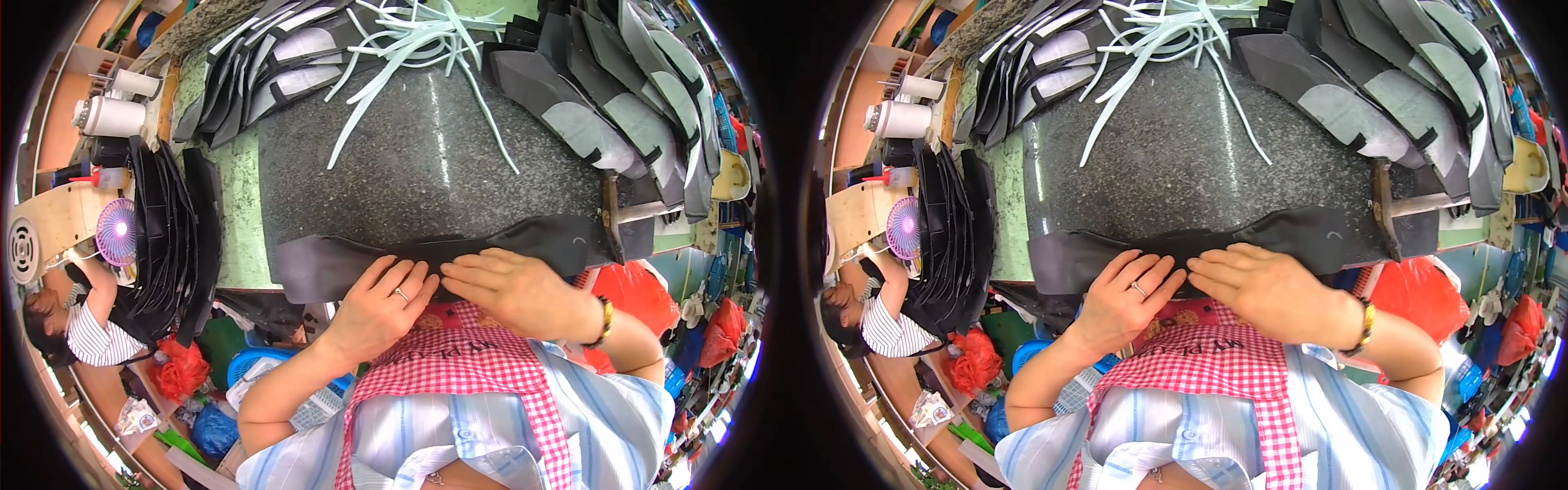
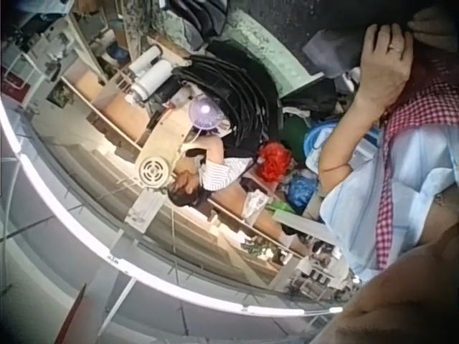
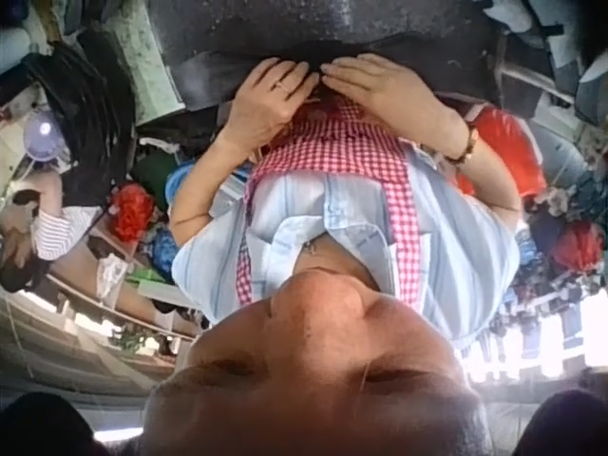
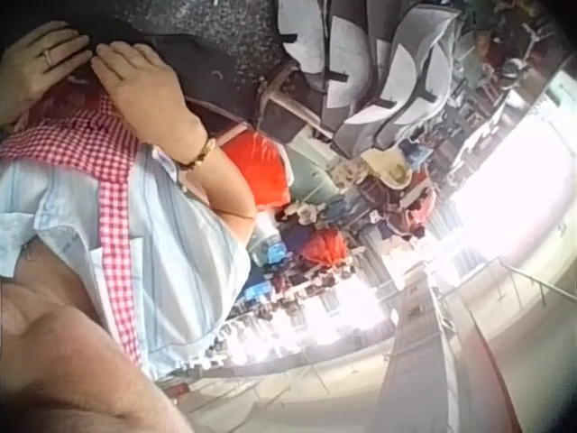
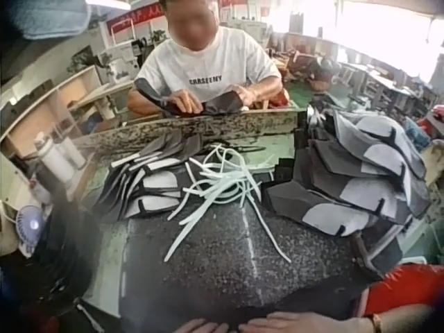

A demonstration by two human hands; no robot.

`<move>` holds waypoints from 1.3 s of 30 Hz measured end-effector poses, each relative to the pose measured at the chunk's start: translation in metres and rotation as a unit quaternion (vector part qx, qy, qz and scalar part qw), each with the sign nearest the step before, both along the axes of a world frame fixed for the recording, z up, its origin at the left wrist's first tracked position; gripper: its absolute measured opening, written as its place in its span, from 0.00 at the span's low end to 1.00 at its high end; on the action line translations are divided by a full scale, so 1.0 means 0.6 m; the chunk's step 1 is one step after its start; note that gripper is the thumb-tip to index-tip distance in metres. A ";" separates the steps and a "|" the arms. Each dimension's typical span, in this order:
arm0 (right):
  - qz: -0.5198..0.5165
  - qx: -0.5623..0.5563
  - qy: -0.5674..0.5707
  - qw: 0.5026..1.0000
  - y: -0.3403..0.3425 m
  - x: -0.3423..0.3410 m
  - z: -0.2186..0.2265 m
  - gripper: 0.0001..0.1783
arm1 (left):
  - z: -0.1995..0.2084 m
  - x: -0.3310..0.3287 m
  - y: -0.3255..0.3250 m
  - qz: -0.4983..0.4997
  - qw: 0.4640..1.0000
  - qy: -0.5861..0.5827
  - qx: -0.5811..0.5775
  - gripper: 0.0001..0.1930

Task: Applying adhesive strips to shoe upper components and folding the edges by hand and with a hammer.

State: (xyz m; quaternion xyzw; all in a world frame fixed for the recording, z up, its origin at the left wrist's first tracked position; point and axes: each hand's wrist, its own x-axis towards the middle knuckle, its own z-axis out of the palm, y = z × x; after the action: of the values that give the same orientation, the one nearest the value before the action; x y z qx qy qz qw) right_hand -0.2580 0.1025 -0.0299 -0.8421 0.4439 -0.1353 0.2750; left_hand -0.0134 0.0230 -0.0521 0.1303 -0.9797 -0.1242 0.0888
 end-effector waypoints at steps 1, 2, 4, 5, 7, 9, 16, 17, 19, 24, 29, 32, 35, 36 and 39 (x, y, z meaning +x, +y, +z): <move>-0.008 -0.023 0.042 0.999 0.010 0.012 0.003 0.32 | 0.008 -0.008 0.001 -0.012 1.000 -0.015 -0.018 0.21; -0.009 -0.021 0.044 0.999 0.013 0.008 0.001 0.32 | 0.011 -0.011 0.002 -0.013 1.000 -0.013 -0.017 0.21; 0.003 -0.001 -0.028 1.000 0.007 -0.007 -0.006 0.33 | 0.016 -0.013 0.000 -0.039 0.997 -0.042 -0.051 0.21; -0.025 0.034 -0.087 0.995 0.008 -0.022 -0.013 0.29 | 0.017 -0.016 0.003 -0.032 0.997 -0.040 -0.053 0.21; -0.059 0.050 -0.125 0.989 0.004 -0.031 -0.022 0.26 | 0.018 -0.027 0.017 -0.019 0.994 -0.058 -0.091 0.20; -0.100 0.059 -0.170 0.979 -0.004 -0.031 -0.029 0.14 | 0.019 -0.040 0.033 -0.001 0.988 -0.076 -0.137 0.19; -0.032 -0.025 0.000 0.999 0.010 -0.004 -0.013 0.22 | 0.004 -0.033 0.034 0.056 0.997 0.008 -0.056 0.18; -0.019 -0.028 0.024 0.999 0.014 -0.003 -0.011 0.26 | 0.003 -0.033 0.035 0.058 0.996 0.004 -0.067 0.18; -0.019 -0.049 0.018 0.998 0.013 -0.003 -0.013 0.26 | -0.003 -0.024 0.029 0.053 0.997 0.031 -0.047 0.17; -0.043 -0.111 -0.036 0.992 0.001 0.000 -0.005 0.18 | -0.029 -0.057 0.046 0.093 0.983 0.155 -0.004 0.17; -0.049 -0.130 0.078 0.987 0.003 0.019 -0.003 0.05 | -0.023 -0.013 0.052 0.154 0.982 0.112 -0.021 0.18; 0.008 -0.127 0.108 0.986 -0.010 0.065 -0.010 0.28 | -0.022 0.015 0.037 0.150 0.984 0.096 0.027 0.18; 0.000 -0.116 0.128 0.985 -0.006 0.093 -0.024 0.30 | 0.007 0.053 0.019 0.170 0.972 0.094 0.135 0.14; -0.012 -0.121 0.117 0.986 -0.005 0.097 -0.034 0.31 | 0.006 0.066 0.012 0.256 0.948 0.130 0.135 0.13; -0.017 -0.122 0.125 0.985 -0.013 0.111 -0.034 0.32 | 0.008 0.059 -0.035 0.413 0.903 0.111 0.029 0.09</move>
State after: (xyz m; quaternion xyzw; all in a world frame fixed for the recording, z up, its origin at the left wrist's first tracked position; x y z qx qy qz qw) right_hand -0.1912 0.0949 -0.0504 -0.8718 0.4693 -0.0865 0.1105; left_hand 0.0223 0.0023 -0.0473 0.5114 -0.8177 -0.1181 0.2365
